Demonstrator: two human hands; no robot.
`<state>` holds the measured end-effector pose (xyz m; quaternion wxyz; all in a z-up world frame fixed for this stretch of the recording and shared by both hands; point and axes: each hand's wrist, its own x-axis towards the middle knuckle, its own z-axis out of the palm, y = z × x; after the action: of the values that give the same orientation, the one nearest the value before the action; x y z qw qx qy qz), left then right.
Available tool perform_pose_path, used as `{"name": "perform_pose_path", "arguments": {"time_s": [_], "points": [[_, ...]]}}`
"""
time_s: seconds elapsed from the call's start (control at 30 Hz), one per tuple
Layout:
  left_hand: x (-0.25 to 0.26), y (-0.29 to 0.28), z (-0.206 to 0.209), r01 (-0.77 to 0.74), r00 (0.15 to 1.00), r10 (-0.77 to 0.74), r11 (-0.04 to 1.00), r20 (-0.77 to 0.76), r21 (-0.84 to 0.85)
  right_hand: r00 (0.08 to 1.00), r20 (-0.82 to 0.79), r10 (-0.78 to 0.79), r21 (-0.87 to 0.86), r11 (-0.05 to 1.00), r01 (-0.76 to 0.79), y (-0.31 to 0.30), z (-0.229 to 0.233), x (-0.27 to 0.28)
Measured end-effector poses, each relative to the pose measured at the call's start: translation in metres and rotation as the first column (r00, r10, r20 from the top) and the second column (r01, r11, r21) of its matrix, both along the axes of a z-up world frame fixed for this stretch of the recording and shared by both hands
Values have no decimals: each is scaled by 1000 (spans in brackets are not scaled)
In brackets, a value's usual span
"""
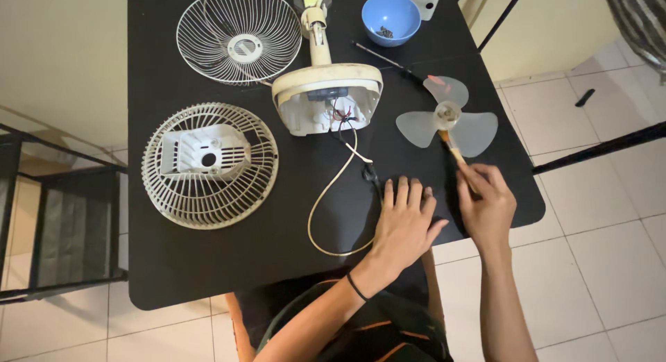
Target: The person assembles a disassembled table fan on a black table. They use a brush to clean the motor housing, then attach the fan base cover and secure it with screws using a screwdriver. The fan blades and cages remain disassembled on the table.
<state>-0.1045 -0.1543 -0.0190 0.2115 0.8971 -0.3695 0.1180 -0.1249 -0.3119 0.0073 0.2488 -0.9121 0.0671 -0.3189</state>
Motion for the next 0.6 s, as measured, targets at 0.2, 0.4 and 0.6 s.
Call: {"name": "perform_pose_path", "arguments": {"time_s": [0.2,0.4,0.6], "points": [[-7,4,-1,74,995,-82,991,-64,-110,993,-104,-51,-246,969,24,-6,12,12],[-3,6,-9,89,994,-95,990,-49,-112,997,-81,-9,-246,969,-11,-25,20,19],[10,3,-14,88,996,-88,993,2,-73,971,-114,208,-125,967,-222,-62,30,78]]}}
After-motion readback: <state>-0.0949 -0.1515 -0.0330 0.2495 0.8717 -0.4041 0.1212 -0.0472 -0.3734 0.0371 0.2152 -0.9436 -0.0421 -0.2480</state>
